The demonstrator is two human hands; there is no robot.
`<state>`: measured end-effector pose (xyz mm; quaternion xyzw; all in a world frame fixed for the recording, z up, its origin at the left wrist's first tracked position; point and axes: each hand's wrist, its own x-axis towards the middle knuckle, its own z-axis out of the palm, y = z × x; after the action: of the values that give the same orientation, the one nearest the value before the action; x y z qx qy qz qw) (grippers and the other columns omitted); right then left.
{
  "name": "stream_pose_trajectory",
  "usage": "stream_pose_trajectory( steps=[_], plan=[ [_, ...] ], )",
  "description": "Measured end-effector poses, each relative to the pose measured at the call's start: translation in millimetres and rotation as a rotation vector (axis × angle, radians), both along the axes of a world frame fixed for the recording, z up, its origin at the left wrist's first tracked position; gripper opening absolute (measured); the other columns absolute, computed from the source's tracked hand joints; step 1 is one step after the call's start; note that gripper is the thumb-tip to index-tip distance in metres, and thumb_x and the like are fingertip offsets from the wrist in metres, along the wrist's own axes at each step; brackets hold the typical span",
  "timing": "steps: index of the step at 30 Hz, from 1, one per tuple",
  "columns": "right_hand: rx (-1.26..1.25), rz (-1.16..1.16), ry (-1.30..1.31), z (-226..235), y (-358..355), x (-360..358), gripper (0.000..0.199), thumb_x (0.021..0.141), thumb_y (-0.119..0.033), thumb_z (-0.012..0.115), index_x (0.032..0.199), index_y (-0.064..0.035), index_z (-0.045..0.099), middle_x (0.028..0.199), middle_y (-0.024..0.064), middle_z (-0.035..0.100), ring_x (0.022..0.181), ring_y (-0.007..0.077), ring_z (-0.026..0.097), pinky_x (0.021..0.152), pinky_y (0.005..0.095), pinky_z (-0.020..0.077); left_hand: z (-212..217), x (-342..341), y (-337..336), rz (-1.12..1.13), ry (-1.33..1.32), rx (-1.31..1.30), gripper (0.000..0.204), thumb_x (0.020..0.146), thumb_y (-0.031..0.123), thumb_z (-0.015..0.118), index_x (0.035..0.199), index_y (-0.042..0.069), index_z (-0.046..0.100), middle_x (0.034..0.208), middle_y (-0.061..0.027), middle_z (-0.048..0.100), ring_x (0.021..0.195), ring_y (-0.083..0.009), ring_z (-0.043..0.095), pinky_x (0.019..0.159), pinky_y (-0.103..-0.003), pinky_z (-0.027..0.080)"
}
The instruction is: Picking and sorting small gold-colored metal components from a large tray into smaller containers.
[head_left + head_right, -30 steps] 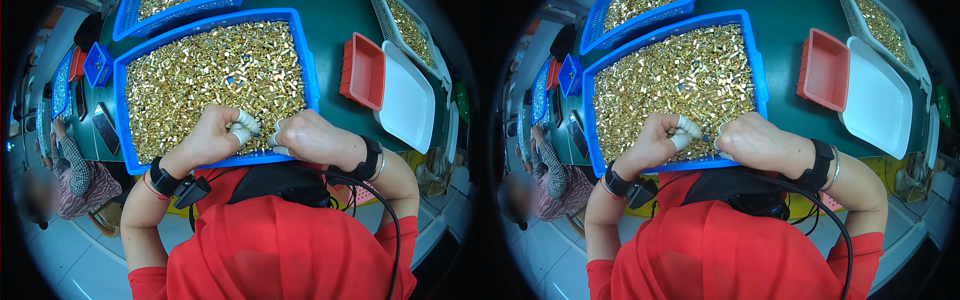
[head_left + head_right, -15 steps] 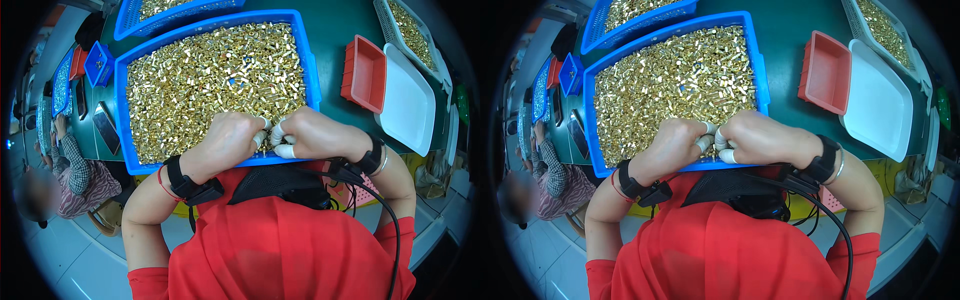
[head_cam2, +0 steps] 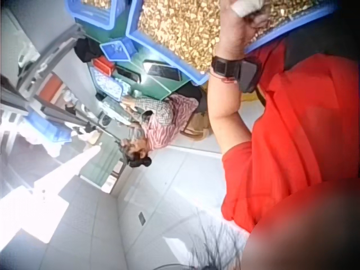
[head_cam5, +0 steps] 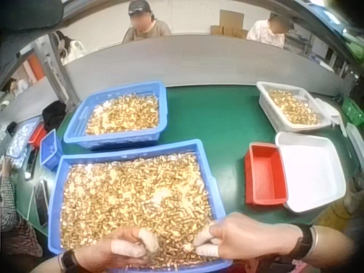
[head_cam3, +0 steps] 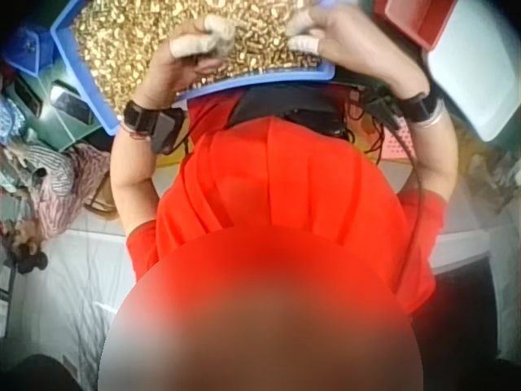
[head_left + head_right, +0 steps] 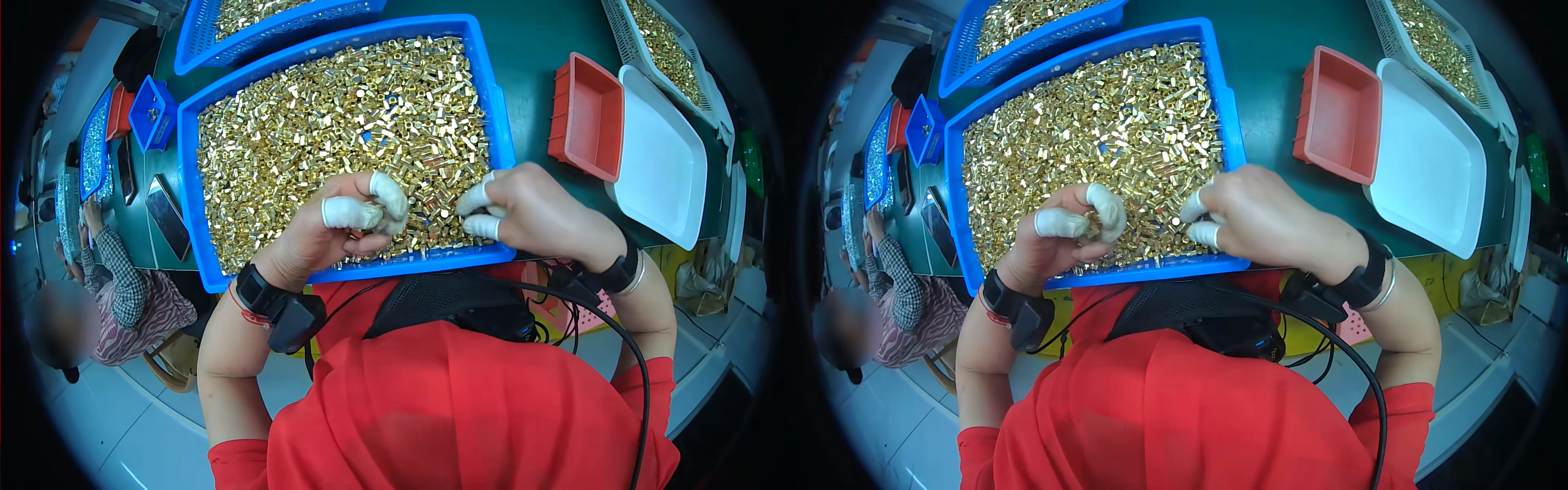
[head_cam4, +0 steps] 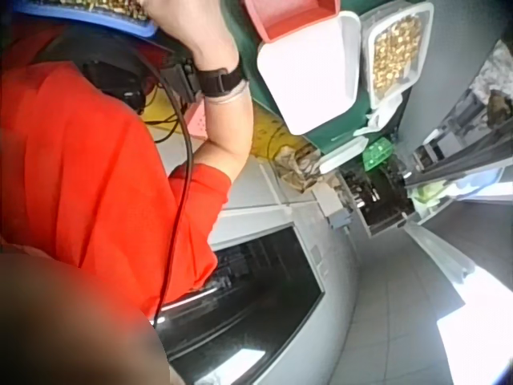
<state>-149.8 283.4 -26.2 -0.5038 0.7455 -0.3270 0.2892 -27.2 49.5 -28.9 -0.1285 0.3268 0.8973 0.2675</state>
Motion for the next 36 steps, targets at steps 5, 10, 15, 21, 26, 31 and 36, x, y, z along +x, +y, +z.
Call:
stream_pose_trajectory(
  steps=[5, 10, 15, 21, 26, 31, 36],
  plan=[
    [0.153, 0.184, 0.390, 3.0, -2.7, 13.8, 0.009, 0.067, -0.006, 0.067, 0.076, -0.0059, 0.064, 0.065, 0.0111, 0.055, 0.062, 0.0294, 0.058, 0.052, 0.0406, 0.0448, -4.9, -1.9, 27.4, -0.160, 0.179, -0.775, 0.012, 0.078, 0.008, 0.066, 0.088, 0.002, 0.068, 0.067, -0.0042, 0.063, 0.054, -0.0119, 0.055, 0.051, -0.027, 0.043],
    [0.112, 0.150, 0.420, -1.4, -3.2, 17.4, 0.011, 0.061, -0.007, 0.067, 0.071, -0.0067, 0.061, 0.064, 0.0079, 0.055, 0.062, 0.0283, 0.060, 0.052, 0.0407, 0.0451, -11.2, 0.3, 43.9, -0.369, 0.533, -1.270, 0.018, 0.074, 0.011, 0.072, 0.090, 0.005, 0.070, 0.071, -0.0119, 0.065, 0.059, -0.0235, 0.061, 0.057, -0.033, 0.049],
    [0.108, 0.142, 0.432, -2.3, -1.3, 17.9, 0.010, 0.064, -0.008, 0.068, 0.071, -0.0065, 0.061, 0.066, 0.0085, 0.055, 0.062, 0.0285, 0.059, 0.052, 0.0408, 0.0455, -16.8, 1.8, 51.5, -0.405, 0.683, -1.523, 0.021, 0.071, 0.013, 0.075, 0.091, 0.007, 0.071, 0.073, -0.0180, 0.064, 0.062, -0.0334, 0.062, 0.059, -0.037, 0.051],
    [0.001, 0.055, 0.278, -6.6, 4.6, 10.8, 0.009, 0.071, -0.010, 0.069, 0.076, -0.0054, 0.063, 0.069, 0.0061, 0.059, 0.059, 0.0232, 0.059, 0.051, 0.0386, 0.0448, -13.1, 2.9, 52.6, -0.354, 0.705, -1.536, 0.020, 0.071, 0.016, 0.075, 0.088, 0.006, 0.071, 0.071, -0.0161, 0.064, 0.062, -0.0324, 0.062, 0.058, -0.039, 0.050],
    [-0.145, -0.207, -0.932, 9.2, 18.8, -8.0, 0.010, 0.082, -0.012, 0.066, 0.086, -0.0031, 0.065, 0.072, -0.0004, 0.058, 0.058, 0.0112, 0.055, 0.050, 0.0323, 0.0429, -14.0, 1.0, 50.6, -0.364, 0.808, -1.524, 0.017, 0.073, 0.018, 0.073, 0.085, 0.006, 0.070, 0.068, -0.0149, 0.062, 0.062, -0.0317, 0.062, 0.057, -0.041, 0.049],
    [0.028, -0.296, -1.137, 16.5, 14.5, -6.3, 0.012, 0.086, -0.012, 0.065, 0.090, -0.0013, 0.065, 0.073, -0.0030, 0.056, 0.062, 0.0070, 0.051, 0.053, 0.0276, 0.0427, -11.0, 0.4, 47.2, -0.426, 0.827, -1.504, 0.012, 0.076, 0.017, 0.067, 0.079, 0.005, 0.066, 0.069, -0.0147, 0.063, 0.065, -0.0337, 0.062, 0.058, -0.044, 0.049],
    [0.021, -0.376, -0.666, -0.4, 7.3, 12.7, 0.011, 0.082, -0.011, 0.066, 0.084, -0.0007, 0.064, 0.072, 0.0016, 0.060, 0.058, 0.0129, 0.054, 0.053, 0.0314, 0.0440, -14.7, 1.3, 46.9, -0.422, 0.856, -1.528, 0.012, 0.076, 0.015, 0.070, 0.085, 0.007, 0.069, 0.068, -0.0140, 0.062, 0.064, -0.0314, 0.062, 0.057, -0.041, 0.049]
  ],
)
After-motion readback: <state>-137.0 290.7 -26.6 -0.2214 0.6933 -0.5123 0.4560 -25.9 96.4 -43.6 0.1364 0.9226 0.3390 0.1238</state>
